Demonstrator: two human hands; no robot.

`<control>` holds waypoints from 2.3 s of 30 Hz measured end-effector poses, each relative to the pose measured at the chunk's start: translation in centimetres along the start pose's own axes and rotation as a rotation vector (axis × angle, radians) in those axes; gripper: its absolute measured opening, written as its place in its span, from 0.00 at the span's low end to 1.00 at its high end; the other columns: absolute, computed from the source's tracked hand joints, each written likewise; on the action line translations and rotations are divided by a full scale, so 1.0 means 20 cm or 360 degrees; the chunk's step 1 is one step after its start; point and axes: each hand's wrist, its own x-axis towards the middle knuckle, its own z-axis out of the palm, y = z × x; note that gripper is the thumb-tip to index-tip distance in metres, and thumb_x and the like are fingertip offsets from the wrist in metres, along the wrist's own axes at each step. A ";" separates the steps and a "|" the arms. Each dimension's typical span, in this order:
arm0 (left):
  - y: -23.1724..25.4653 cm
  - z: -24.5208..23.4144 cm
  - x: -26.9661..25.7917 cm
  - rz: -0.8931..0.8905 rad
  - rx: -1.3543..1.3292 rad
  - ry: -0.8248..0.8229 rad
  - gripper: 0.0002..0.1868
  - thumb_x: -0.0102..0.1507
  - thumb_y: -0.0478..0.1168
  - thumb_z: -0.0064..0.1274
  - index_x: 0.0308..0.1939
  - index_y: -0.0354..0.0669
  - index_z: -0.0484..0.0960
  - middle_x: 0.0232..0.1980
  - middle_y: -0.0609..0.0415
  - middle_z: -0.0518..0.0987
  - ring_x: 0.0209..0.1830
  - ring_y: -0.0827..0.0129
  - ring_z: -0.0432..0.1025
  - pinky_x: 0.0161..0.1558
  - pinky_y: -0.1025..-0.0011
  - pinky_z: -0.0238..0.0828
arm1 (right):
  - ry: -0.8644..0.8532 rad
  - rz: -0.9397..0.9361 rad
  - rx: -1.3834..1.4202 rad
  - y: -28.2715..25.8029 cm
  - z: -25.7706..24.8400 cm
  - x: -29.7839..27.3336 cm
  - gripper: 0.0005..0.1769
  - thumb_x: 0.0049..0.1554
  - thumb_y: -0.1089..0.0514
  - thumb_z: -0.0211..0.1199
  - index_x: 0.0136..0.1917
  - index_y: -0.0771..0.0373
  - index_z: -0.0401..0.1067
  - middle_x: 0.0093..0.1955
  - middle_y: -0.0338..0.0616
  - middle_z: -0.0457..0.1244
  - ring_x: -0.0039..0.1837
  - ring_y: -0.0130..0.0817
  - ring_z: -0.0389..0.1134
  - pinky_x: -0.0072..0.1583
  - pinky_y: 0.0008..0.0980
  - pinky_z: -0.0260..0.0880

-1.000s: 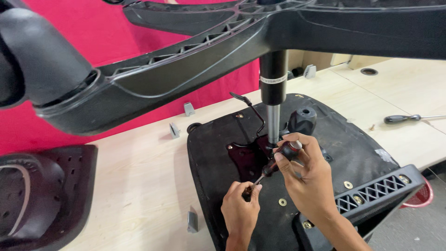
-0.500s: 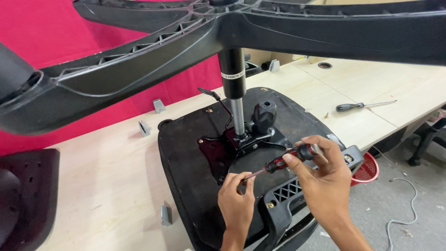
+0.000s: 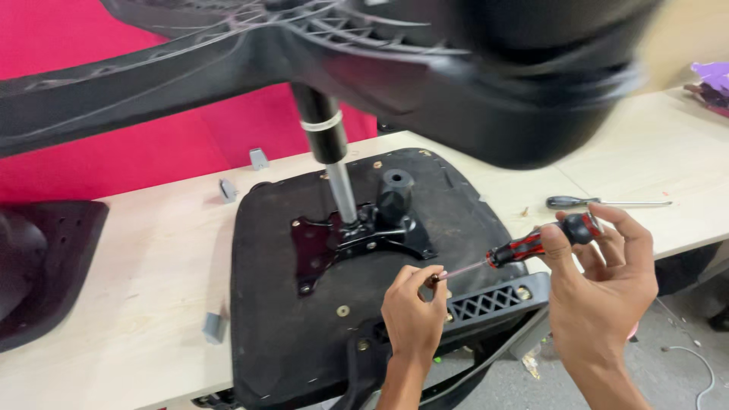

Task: The person uses a screwdriver to tighten screws on the underside of an overturned office chair, securing the central gas lift and base plate to the chair frame.

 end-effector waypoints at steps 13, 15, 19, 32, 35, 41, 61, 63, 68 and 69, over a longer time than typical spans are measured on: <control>0.18 1.03 0.25 0.0149 0.0254 -0.0083 0.11 0.55 0.34 0.61 0.40 0.47 0.89 0.41 0.51 0.85 0.43 0.56 0.80 0.44 0.61 0.74 | 0.0155 0.0006 -0.0021 0.41 -0.66 0.56 0.25 0.60 0.63 0.70 0.63 0.65 0.59 0.52 0.47 0.66 0.54 0.27 0.70 0.53 0.23 0.73; 0.13 1.15 0.31 0.0088 0.0427 -0.0256 0.12 0.56 0.34 0.60 0.43 0.49 0.89 0.44 0.52 0.85 0.46 0.55 0.79 0.45 0.58 0.74 | 0.0175 0.0049 -0.0097 0.49 -0.69 0.58 0.24 0.58 0.64 0.71 0.61 0.65 0.60 0.51 0.46 0.66 0.52 0.26 0.69 0.49 0.22 0.69; -0.01 1.35 0.39 -0.0082 0.0528 -0.0442 0.16 0.55 0.32 0.58 0.47 0.49 0.88 0.47 0.50 0.86 0.49 0.56 0.80 0.51 0.61 0.75 | 0.0057 0.0210 -0.0154 0.63 -0.69 0.59 0.22 0.54 0.64 0.71 0.56 0.65 0.62 0.47 0.45 0.68 0.51 0.26 0.71 0.47 0.24 0.70; -0.33 1.57 0.46 -0.0732 0.0349 -0.0438 0.29 0.52 0.34 0.60 0.59 0.49 0.79 0.58 0.46 0.81 0.59 0.56 0.75 0.60 0.64 0.72 | 0.0077 0.0308 -0.0255 0.91 -0.69 0.62 0.20 0.55 0.63 0.71 0.55 0.65 0.63 0.49 0.45 0.66 0.53 0.27 0.70 0.56 0.26 0.74; -0.31 1.58 0.44 -0.0819 0.0525 -0.0494 0.26 0.55 0.40 0.62 0.58 0.44 0.77 0.56 0.44 0.80 0.58 0.54 0.74 0.60 0.62 0.71 | 0.0192 0.0230 -0.0226 0.95 -0.71 0.65 0.23 0.56 0.63 0.72 0.58 0.65 0.61 0.52 0.45 0.65 0.53 0.26 0.68 0.57 0.25 0.71; -0.29 1.60 0.43 -0.0952 0.0362 -0.0861 0.17 0.56 0.38 0.52 0.47 0.42 0.88 0.45 0.46 0.87 0.43 0.57 0.83 0.42 0.67 0.79 | 0.0386 0.0311 -0.0165 0.93 -0.74 0.68 0.25 0.58 0.63 0.72 0.60 0.64 0.60 0.53 0.44 0.64 0.52 0.23 0.65 0.53 0.22 0.68; 0.17 0.83 0.04 0.0082 0.0249 0.0163 0.13 0.57 0.26 0.44 0.31 0.41 0.85 0.40 0.54 0.83 0.35 0.63 0.76 0.38 0.65 0.72 | -0.0063 0.0253 0.0121 0.30 -0.73 0.61 0.25 0.56 0.66 0.68 0.66 0.66 0.68 0.59 0.56 0.70 0.60 0.37 0.75 0.59 0.31 0.75; 0.16 0.70 -0.02 0.0101 0.0367 0.0137 0.07 0.58 0.31 0.52 0.30 0.43 0.86 0.40 0.57 0.84 0.40 0.64 0.76 0.44 0.67 0.74 | -0.0251 0.0131 0.0106 0.25 -0.69 0.58 0.26 0.56 0.67 0.68 0.67 0.66 0.67 0.60 0.55 0.70 0.62 0.37 0.74 0.60 0.31 0.75; 0.10 0.55 -0.13 0.0129 0.0597 -0.0222 0.13 0.51 0.43 0.62 0.40 0.49 0.89 0.49 0.61 0.81 0.54 0.64 0.70 0.60 0.60 0.58 | -0.0492 0.0078 0.0124 0.20 -0.60 0.47 0.25 0.55 0.70 0.67 0.65 0.67 0.68 0.60 0.52 0.69 0.63 0.35 0.73 0.58 0.33 0.75; 0.09 0.55 -0.14 0.0161 0.0598 -0.0263 0.16 0.51 0.46 0.64 0.42 0.50 0.88 0.51 0.61 0.80 0.57 0.64 0.68 0.61 0.60 0.56 | -0.0506 0.0094 0.0164 0.21 -0.58 0.44 0.24 0.55 0.70 0.67 0.64 0.67 0.68 0.60 0.53 0.69 0.63 0.35 0.73 0.58 0.33 0.75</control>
